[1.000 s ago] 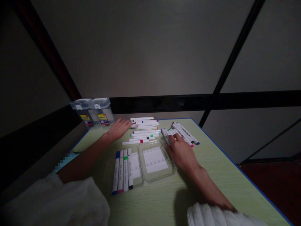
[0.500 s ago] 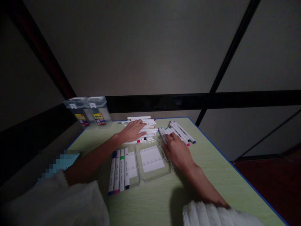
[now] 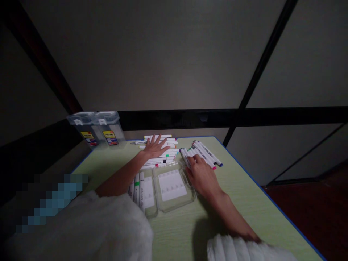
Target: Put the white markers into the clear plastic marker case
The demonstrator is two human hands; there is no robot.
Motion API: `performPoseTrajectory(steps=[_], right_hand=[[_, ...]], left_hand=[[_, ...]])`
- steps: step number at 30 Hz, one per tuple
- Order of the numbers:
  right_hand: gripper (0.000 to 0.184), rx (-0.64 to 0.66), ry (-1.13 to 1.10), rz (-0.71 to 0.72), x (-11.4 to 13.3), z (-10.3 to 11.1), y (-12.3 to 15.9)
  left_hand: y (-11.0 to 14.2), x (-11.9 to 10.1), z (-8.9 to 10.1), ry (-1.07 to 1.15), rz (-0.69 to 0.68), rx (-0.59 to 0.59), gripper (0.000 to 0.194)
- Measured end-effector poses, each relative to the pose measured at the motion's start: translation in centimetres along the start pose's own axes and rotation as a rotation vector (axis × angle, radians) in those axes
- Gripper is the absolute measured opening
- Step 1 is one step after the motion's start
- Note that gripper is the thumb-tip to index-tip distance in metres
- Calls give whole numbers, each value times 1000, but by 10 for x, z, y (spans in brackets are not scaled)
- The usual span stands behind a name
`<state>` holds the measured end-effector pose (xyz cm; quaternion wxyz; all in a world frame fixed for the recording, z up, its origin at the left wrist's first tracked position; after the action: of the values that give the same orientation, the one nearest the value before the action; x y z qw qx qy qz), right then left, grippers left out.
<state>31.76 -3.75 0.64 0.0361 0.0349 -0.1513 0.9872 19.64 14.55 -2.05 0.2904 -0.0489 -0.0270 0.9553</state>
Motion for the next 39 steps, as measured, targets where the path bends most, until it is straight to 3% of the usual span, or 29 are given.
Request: performPoseTrajectory(steps=[8,11,14,17,25,28,31,33,39], right_hand=[[31,15,-10,-3,-1,0,0],[30,16,-8,1,0,2,0],[30,15,-5,8,1,3,0],[30,17,-4,7,1,2,0],[30,18,-19,22,2,0,0],[30,13,-19,25,2,1,1],[30,9,-15,31,2,1,1],[30,10,-11,34,2,0,1],[30,23,-3,37,1,-1,0]], left_hand=[[15,24,2,-4,-16,46,72],[19,30,5,-9,-17,-22,71],[19,43,10,-24,109,-112,72],[18,52,10,-13,209,-90,73],[24,29,22,-7,169,-141,67],[24,17,34,-24,154,-241,63],[15,4,38,-65,46,-308,61],[5,-2,30,-54,-19,-259,60],[-12,-2,-2,2,7,-61,69]])
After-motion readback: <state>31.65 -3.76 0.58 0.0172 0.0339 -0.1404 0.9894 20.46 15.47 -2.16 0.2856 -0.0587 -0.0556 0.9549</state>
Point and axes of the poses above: each hand's wrist, its own y-axis away from the middle knuckle, its own z-axis out of the back of the hand, x = y × z, the point moved 5 cm from there along -y, towards the middle knuckle, and after that the axes turned 4 degrees about -x, right-handed, at the moved point
